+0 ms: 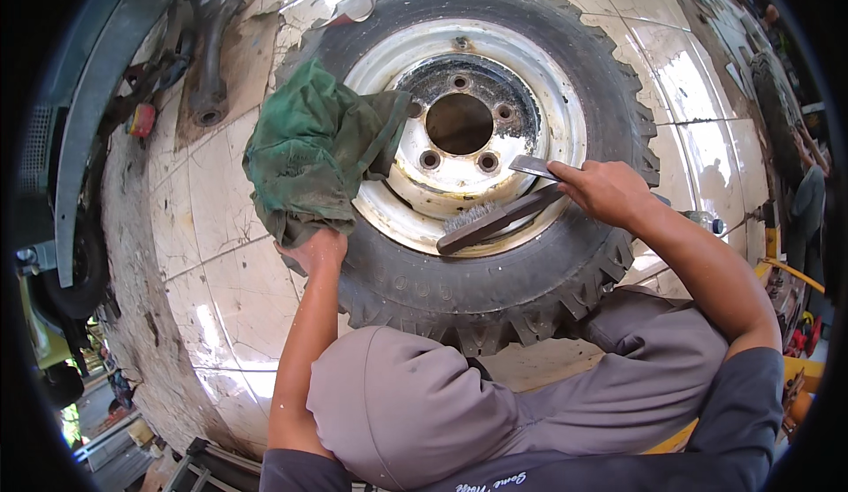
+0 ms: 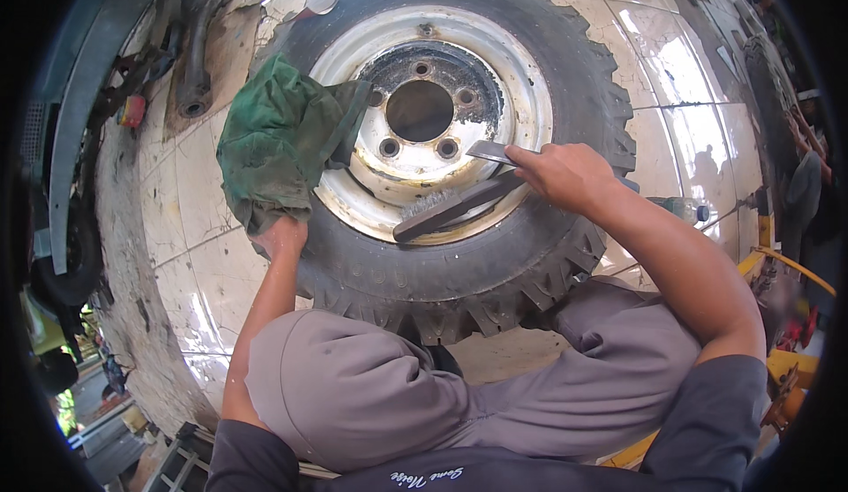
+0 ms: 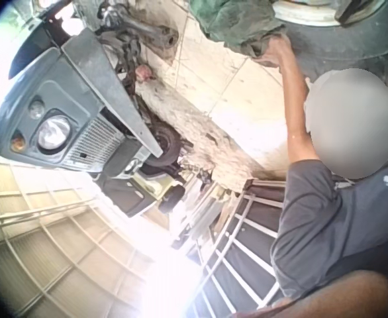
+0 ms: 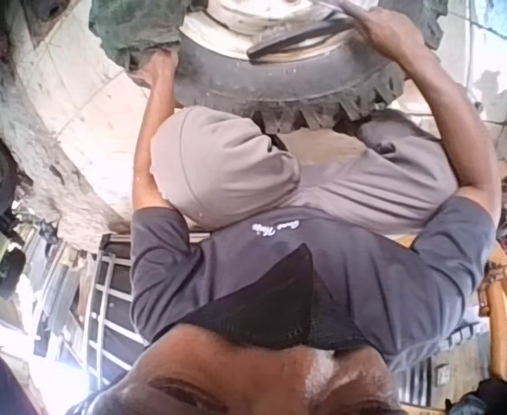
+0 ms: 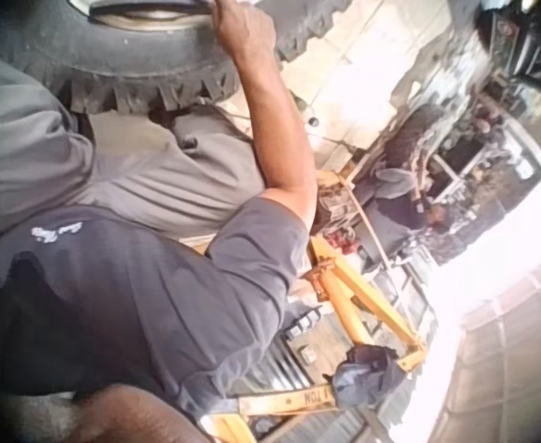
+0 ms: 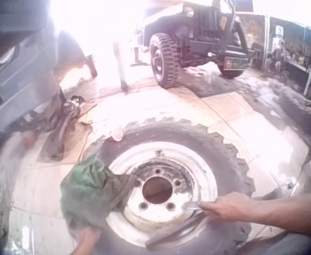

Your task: The person scrubs the inner rim of a large truck tire with a wire brush and a scraper, then wipes the area with a green cloth. They repeat this process around the rim, focusing on removing dirt and grime from the metal surface.

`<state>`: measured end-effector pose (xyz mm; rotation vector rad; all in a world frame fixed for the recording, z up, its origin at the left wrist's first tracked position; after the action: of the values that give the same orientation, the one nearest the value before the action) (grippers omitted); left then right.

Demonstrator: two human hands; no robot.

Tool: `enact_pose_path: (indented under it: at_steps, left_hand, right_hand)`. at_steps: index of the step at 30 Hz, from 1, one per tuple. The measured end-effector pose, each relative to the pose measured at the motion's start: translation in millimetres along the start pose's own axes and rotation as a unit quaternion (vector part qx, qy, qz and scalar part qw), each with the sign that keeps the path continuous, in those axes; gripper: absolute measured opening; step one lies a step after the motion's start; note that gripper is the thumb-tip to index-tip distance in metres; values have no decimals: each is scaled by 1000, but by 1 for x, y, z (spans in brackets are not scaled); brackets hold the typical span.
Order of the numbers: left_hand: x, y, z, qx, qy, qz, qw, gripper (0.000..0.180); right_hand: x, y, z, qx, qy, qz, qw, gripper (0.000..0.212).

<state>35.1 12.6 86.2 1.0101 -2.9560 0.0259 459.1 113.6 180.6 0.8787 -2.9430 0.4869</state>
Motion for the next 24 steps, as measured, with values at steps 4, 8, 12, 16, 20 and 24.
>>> enact_pose_path:
  at_steps: [4,8,12,16,20,24]
  left_hand:
    - [-2,4,-2,4,0,-10,1000,92]
    - [1,5,3,-10,14,-16,1000,91]
    - [2,4,5,-27,28,0,999,89]
    - [1,6,5,-24,29,8,999,87]
    - [-2,3,3,-28,43,14,999,85]
    - [-2,4,0,-14,34,1,999,86]
  right_hand:
    - [-3,-2,-1,-32,16,8,999,32]
    - [-5,2,-4,-39,31,16,999,28]
    - [0,-1,-5,-44,34,-2,998,26]
    - [-4,1,-1,-25,31,21,999,28]
    - [-5,-2,0,-33,35,17,999,27]
    - [-5,3,-6,-47,21,19,999,25]
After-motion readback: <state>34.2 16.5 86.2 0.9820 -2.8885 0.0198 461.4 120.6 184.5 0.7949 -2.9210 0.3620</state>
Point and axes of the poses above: each hand's wrist, its own y-axis towards the middle knuckle, its own z-axis out of the palm, x = y × z, the point moved 3 cm from there along y, towards the middle knuckle, and after that the axes turned 8 degrees about -x, right-handed, at the moved point
